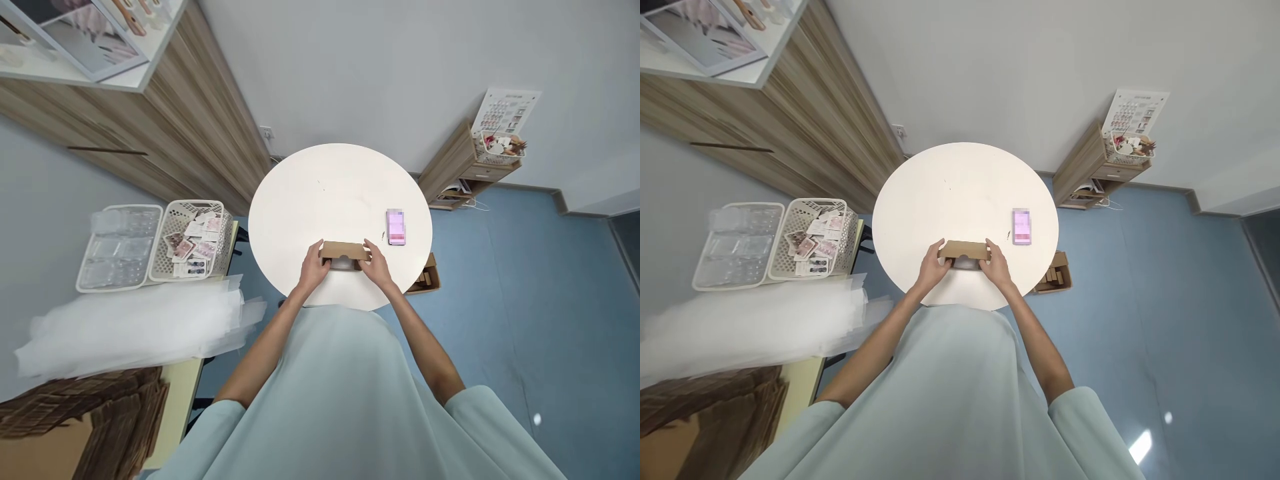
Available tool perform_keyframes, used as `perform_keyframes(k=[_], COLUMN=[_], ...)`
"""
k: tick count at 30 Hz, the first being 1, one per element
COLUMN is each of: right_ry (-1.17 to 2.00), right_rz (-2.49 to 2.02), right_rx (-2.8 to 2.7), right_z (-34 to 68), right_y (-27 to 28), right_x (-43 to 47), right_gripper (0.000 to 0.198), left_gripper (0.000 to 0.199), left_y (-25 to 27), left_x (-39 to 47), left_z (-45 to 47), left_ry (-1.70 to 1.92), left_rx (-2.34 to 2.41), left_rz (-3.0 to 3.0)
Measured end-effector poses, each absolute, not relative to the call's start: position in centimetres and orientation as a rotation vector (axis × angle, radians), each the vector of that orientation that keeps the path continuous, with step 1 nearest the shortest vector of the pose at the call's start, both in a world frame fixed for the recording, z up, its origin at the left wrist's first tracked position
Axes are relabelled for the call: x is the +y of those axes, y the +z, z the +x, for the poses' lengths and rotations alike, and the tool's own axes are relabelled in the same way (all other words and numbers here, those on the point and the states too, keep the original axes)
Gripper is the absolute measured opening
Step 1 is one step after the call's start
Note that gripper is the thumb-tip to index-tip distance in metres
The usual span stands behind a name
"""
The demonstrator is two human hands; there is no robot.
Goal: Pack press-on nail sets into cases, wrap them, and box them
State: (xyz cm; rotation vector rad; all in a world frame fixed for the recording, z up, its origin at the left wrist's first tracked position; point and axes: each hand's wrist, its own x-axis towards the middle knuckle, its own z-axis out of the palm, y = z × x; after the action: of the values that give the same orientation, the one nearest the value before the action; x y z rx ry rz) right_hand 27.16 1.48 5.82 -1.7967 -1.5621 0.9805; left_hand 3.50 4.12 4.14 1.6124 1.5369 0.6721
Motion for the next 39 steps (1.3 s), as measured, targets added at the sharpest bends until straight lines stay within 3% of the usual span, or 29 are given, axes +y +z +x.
perform_keyframes(k=[8,16,26,39], right_ry=[0.790,0.687,0.869,1.136], right_rz=[-1.813,-1.854,-2.312,-2.185], right_rx=[-1.697,-1.759,-1.875,-1.594], right_z=[26.5,26.5,26.0,26.1], right_y=[5.9,6.0,5.3,2.8], right_x=[-1.8,-3.6,-5.1,-6.3], right_gripper=[0.068,0.051,0.038,0.037], left_gripper=[0.079,0.052,0.046,0.056], left_y=[3.8,5.1,3.3,1.1], left_x=[0.9,0.0,-2.5,-3.2], left_z=[2.8,2.5,2.3,3.0], left_ry=[0.647,0.634,0.225,0.372], left_rx=[1.578,1.617,1.664,1.632], left_rz=[1.726,1.764,1.757,1.481])
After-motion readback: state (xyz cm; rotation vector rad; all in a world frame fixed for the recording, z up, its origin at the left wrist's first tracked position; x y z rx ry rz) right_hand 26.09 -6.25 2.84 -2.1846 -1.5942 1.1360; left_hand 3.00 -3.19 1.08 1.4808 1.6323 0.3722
